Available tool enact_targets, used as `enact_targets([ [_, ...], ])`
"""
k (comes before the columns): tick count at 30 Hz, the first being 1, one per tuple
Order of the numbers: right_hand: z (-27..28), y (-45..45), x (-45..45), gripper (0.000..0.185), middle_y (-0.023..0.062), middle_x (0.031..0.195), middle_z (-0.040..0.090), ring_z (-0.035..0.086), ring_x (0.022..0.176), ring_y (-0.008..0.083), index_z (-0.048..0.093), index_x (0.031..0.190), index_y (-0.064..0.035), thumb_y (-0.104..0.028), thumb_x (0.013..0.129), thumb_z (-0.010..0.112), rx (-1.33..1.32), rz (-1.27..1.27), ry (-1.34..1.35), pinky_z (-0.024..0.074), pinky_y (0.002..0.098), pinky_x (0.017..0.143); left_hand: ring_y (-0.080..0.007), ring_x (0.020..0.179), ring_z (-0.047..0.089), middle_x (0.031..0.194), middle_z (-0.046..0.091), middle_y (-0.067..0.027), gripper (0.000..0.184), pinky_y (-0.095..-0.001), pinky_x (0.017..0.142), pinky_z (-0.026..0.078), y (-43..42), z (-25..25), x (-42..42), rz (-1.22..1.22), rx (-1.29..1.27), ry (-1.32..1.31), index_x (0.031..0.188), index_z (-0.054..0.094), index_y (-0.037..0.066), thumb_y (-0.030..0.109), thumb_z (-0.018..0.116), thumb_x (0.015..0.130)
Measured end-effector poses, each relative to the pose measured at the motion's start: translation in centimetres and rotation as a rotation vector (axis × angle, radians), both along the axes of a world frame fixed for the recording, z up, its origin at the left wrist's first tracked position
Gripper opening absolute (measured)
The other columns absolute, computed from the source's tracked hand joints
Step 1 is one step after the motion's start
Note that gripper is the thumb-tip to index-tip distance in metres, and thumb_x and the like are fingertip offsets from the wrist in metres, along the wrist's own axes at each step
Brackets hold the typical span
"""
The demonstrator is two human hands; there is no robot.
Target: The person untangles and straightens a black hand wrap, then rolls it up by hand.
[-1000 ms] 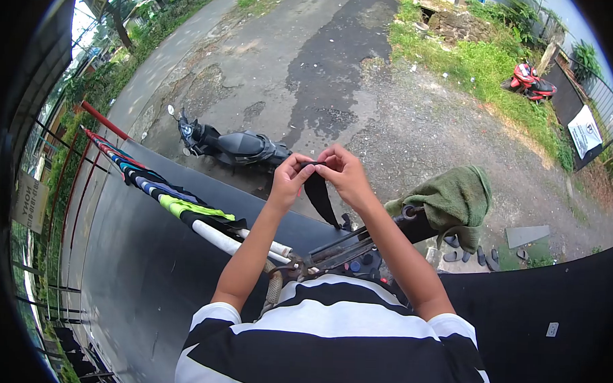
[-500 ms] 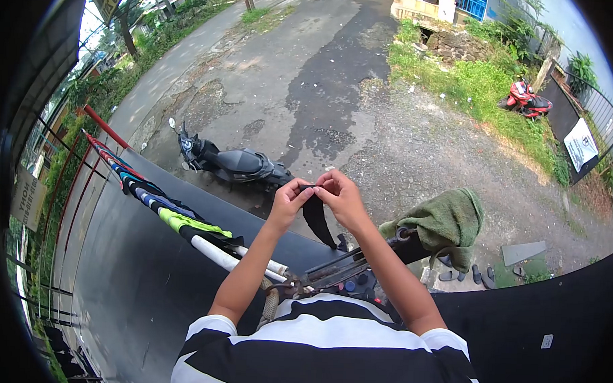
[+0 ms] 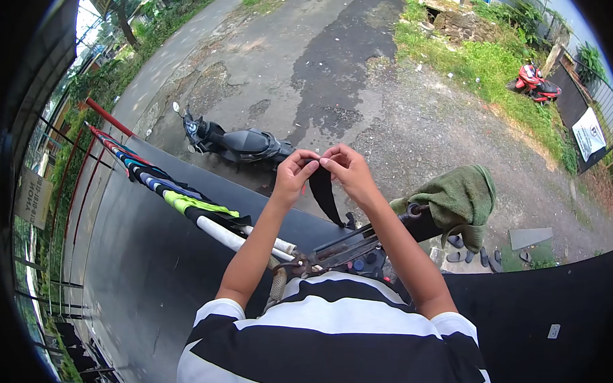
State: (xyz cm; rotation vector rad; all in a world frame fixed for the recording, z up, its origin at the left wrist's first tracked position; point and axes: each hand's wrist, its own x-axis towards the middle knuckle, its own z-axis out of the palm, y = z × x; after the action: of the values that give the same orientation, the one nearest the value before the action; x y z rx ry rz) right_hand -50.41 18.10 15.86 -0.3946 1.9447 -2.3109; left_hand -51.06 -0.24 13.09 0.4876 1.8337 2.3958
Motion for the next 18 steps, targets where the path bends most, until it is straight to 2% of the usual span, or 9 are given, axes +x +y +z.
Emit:
enact_targets([
  [2,0.5,0.0,0.2,0.017,0.0004,0.086,0.064,0.058,0.078,0.0066,0.064,0.102,-0.0033,-0.015,0.093,0.070,-0.029,-0.026,-0.123,0.0484,0.0226,0.067,-0.0076,0.092,0.060,0.101,0.065,-0.0028,0.023,-0.0215,0.082,0.049,0.1,0.0,0.0,0.010,0.026,0.024,0.113,0.061,0.002,0.013,0.070,0.095],
  [7,0.0,0.2,-0.1,0.017,0.0016,0.090,0.065,0.059,0.081,0.0075,0.065,0.106,-0.0026,-0.016,0.095,0.067,0.011,-0.020,-0.029,0.0486,0.0235,0.070,-0.0092,0.096,0.060,0.106,0.065,-0.0043,0.026,-0.0238,0.088,0.049,0.6,0.7,0.3,0.015,0.059,0.103,0.116,0.060,0.001,0.009,0.070,0.093],
  [10,0.0,0.3,0.0,0.018,0.0020,0.093,0.065,0.059,0.084,0.0080,0.064,0.108,-0.0022,-0.016,0.096,0.064,0.002,-0.029,0.011,0.0484,0.0243,0.074,-0.0082,0.091,0.061,0.103,0.065,-0.0031,0.025,-0.0228,0.081,0.049,0.9,1.0,0.5,0.068,0.065,0.077,0.114,0.061,0.002,0.011,0.070,0.093],
  [12,0.0,0.3,0.0,0.018,0.0021,0.094,0.065,0.059,0.084,0.0080,0.064,0.109,-0.0021,-0.015,0.097,0.063,-0.012,-0.038,0.019,0.0486,0.0245,0.074,-0.0068,0.086,0.061,0.098,0.066,-0.0017,0.025,-0.0212,0.073,0.048,0.2,0.4,0.1,0.050,-0.022,0.002,0.113,0.061,0.002,0.013,0.072,0.093],
  [15,0.1,0.5,-0.2,0.022,0.0019,0.096,0.065,0.059,0.084,0.0077,0.064,0.115,-0.0019,-0.013,0.096,0.063,-0.095,-0.005,-0.096,0.0491,0.0249,0.076,-0.0056,0.082,0.060,0.095,0.066,-0.0010,0.025,-0.0201,0.067,0.046,0.3,0.3,0.1,0.087,-0.006,0.031,0.111,0.062,0.003,0.016,0.073,0.093],
  [18,0.4,0.5,0.0,0.026,0.0021,0.098,0.066,0.060,0.087,0.0076,0.064,0.119,-0.0015,-0.013,0.095,0.064,-0.151,0.045,-0.165,0.0494,0.0250,0.078,-0.0054,0.083,0.060,0.095,0.066,-0.0014,0.024,-0.0199,0.067,0.046,0.1,-0.1,-0.1,0.110,0.011,0.026,0.109,0.061,0.003,0.017,0.073,0.093],
])
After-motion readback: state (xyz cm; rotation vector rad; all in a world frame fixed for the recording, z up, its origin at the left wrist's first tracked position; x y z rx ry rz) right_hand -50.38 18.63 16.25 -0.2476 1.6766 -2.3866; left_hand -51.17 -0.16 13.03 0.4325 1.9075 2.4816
